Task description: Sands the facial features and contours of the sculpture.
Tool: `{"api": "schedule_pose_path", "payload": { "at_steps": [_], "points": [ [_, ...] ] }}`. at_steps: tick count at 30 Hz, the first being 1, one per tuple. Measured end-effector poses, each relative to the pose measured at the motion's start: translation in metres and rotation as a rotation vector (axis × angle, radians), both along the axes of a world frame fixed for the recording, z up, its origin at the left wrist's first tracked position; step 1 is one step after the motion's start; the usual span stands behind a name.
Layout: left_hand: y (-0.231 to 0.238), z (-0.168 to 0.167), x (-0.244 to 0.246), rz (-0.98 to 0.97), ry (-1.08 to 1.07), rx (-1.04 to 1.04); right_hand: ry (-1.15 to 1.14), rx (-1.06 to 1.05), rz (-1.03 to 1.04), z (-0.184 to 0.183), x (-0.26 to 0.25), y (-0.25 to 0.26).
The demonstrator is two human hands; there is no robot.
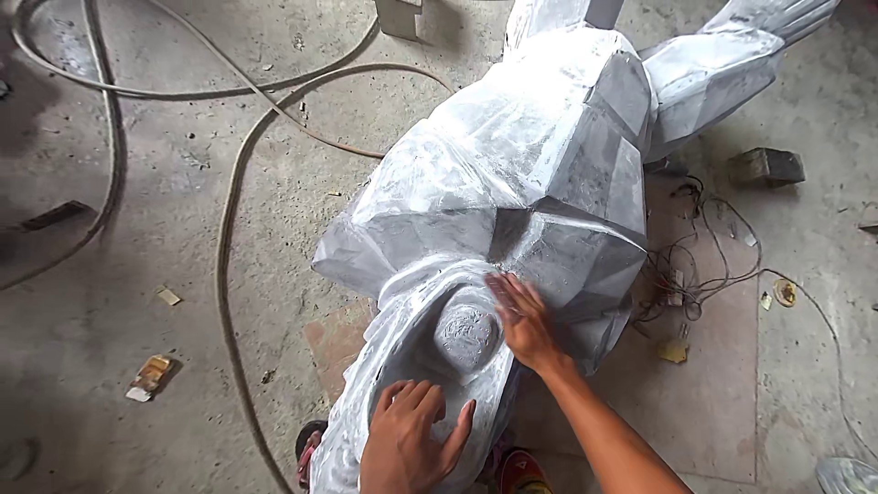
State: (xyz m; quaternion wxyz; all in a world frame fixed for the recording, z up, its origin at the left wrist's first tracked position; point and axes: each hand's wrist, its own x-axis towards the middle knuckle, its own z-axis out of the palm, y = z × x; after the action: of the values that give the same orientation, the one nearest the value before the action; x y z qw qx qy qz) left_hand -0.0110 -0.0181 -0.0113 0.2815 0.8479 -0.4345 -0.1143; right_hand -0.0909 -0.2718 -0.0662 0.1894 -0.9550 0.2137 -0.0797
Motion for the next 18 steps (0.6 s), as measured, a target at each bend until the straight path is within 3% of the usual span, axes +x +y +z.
{"api": "schedule_pose_path", "payload": {
  "at_steps": [4, 9, 11, 15, 18],
  "points": [
    [0.001, 0.000, -0.003, 0.002, 0.010, -0.010, 0.055, 0.148, 0.098, -0.008, 0.057, -0.005],
    [-0.001, 0.001, -0.001, -0.013, 0.003, 0.012, -0.022, 0.183, -0.013, -0.008, -0.036, -0.010],
    [0.001, 0.001, -0.003, -0.005, 0.005, 0.009, -0.038, 0.179, 0.023, -0.014, -0.031, -0.010],
    [0.001, 0.000, 0.001, -0.018, 0.010, 0.000, 0.000, 0.192, 0.223, -0.009, 0.033, -0.034],
    [0.003, 0.001, 0.000, -0.019, 0.011, 0.004, 0.069, 0.209, 0.217, 0.004, -0.027, -0.048]
  ]
}}
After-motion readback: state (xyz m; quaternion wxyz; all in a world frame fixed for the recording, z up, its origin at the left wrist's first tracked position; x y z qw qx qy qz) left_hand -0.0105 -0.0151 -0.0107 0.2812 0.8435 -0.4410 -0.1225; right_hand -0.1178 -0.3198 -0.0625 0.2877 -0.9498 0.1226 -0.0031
